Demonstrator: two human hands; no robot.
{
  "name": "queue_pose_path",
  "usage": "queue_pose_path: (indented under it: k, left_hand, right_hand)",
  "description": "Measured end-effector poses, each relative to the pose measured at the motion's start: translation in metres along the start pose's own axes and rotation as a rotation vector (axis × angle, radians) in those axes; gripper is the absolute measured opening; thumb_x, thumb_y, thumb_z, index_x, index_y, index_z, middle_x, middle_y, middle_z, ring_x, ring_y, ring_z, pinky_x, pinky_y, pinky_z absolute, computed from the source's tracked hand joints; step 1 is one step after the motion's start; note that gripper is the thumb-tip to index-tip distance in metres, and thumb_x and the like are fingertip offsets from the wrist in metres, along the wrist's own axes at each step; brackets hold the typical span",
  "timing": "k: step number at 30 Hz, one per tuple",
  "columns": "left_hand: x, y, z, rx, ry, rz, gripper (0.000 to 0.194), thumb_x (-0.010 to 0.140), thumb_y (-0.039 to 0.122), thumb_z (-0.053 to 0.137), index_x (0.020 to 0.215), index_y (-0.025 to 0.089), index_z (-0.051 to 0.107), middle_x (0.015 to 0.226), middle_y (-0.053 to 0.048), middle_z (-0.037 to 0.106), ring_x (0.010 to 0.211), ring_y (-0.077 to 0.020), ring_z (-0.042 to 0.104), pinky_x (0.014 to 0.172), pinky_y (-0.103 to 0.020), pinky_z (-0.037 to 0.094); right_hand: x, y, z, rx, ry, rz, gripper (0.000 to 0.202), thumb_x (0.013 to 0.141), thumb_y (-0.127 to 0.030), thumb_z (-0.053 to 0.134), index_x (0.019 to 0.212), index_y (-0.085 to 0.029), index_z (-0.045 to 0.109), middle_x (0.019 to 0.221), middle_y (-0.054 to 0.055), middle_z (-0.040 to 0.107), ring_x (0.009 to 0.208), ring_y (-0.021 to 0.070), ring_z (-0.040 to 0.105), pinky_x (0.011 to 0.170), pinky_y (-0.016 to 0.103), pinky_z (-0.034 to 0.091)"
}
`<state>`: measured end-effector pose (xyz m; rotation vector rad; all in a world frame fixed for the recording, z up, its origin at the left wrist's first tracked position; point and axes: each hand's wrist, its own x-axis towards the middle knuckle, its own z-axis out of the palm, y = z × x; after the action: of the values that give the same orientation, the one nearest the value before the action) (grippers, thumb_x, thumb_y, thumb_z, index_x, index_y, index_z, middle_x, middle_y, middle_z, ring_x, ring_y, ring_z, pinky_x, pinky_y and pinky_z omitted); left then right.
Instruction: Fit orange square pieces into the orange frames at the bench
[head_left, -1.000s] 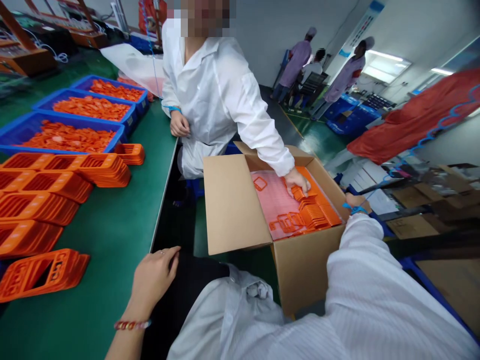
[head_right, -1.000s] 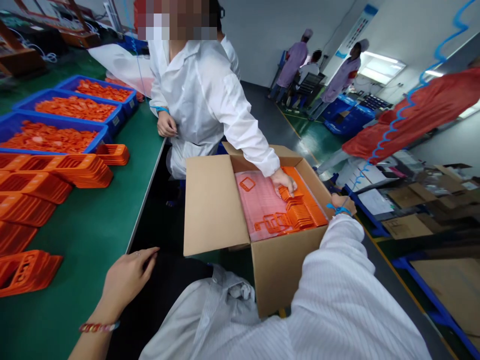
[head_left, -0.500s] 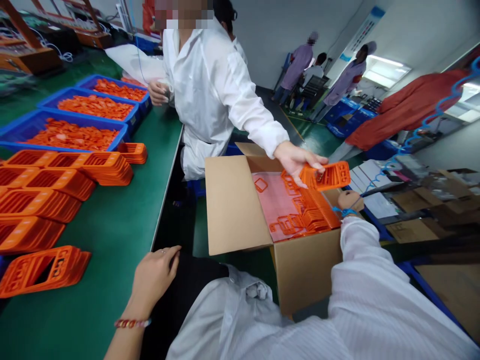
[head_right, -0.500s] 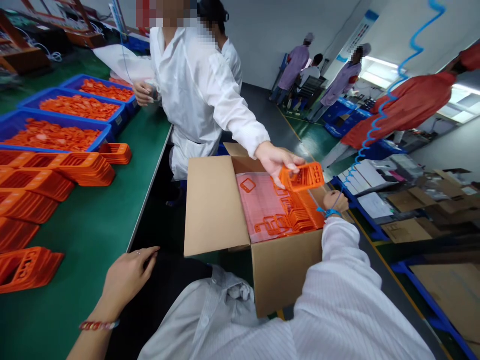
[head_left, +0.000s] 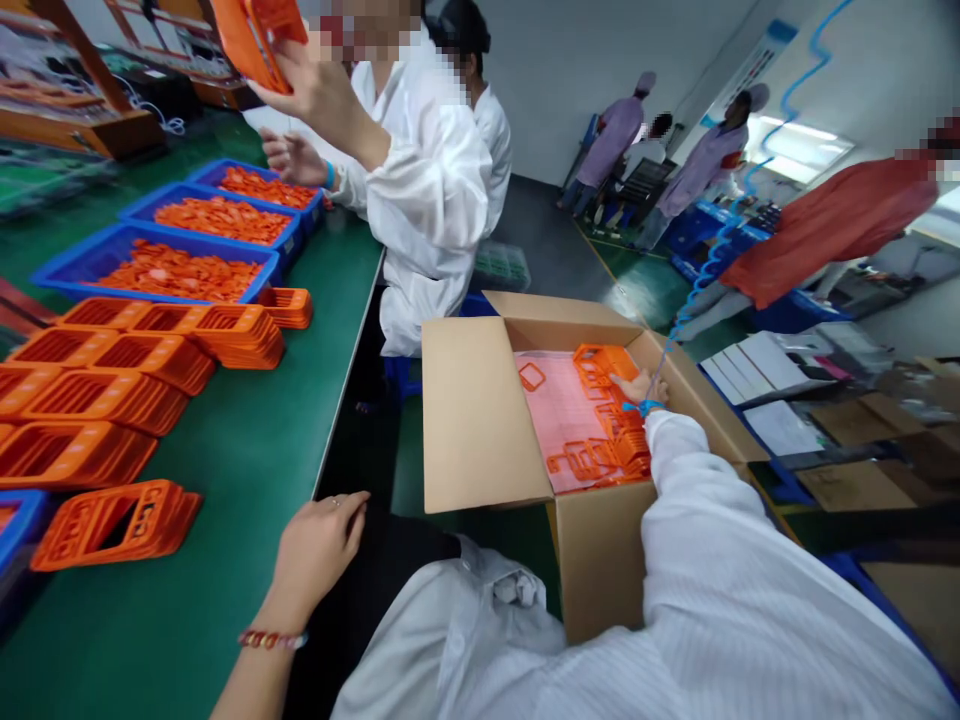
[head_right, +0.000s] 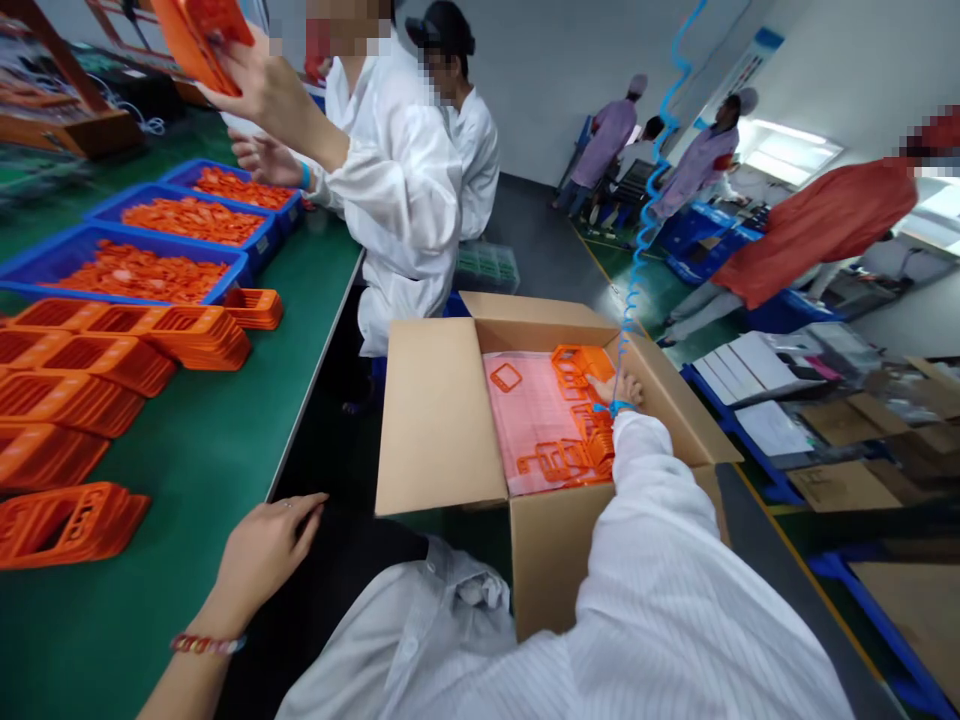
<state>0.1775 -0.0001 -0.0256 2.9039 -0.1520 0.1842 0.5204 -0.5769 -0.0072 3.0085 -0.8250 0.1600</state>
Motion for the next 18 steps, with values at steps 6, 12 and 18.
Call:
queue_pose_path:
  k: [6, 12, 18]
  left_hand:
    - [-0.001, 0.0, 0.001, 0.005, 0.062, 0.03, 0.037, 0.099, 0.026, 0.04, 0.106, 0.016, 0.075, 0.093, -0.007, 0.079, 0.079, -0.0227, 0.073, 0.074, -0.037, 0.053]
    - [-0.002, -0.001, 0.002, 0.014, 0.095, 0.059, 0.035, 0.099, 0.024, 0.041, 0.103, 0.015, 0.075, 0.088, -0.006, 0.078, 0.073, -0.021, 0.072, 0.069, -0.036, 0.052]
    - [-0.004, -0.002, 0.003, 0.031, 0.131, 0.092, 0.036, 0.099, 0.023, 0.039, 0.103, 0.015, 0.074, 0.088, -0.005, 0.078, 0.072, -0.0198, 0.072, 0.068, -0.034, 0.05]
  right_hand:
    - [-0.011, -0.01, 0.018, -0.033, 0.087, 0.038, 0.083, 0.084, -0.071, 0.05, 0.134, -0.005, 0.052, 0.136, 0.03, 0.049, 0.129, 0.0415, 0.04, 0.102, 0.058, 0.036]
    - [-0.012, -0.017, 0.024, -0.051, 0.135, 0.063, 0.083, 0.083, -0.066, 0.053, 0.132, 0.0, 0.051, 0.132, 0.031, 0.051, 0.126, 0.0414, 0.042, 0.102, 0.055, 0.035]
    - [-0.02, -0.019, 0.022, -0.059, 0.143, 0.018, 0.079, 0.083, -0.067, 0.054, 0.131, -0.003, 0.054, 0.131, 0.029, 0.052, 0.128, 0.0419, 0.039, 0.102, 0.059, 0.032]
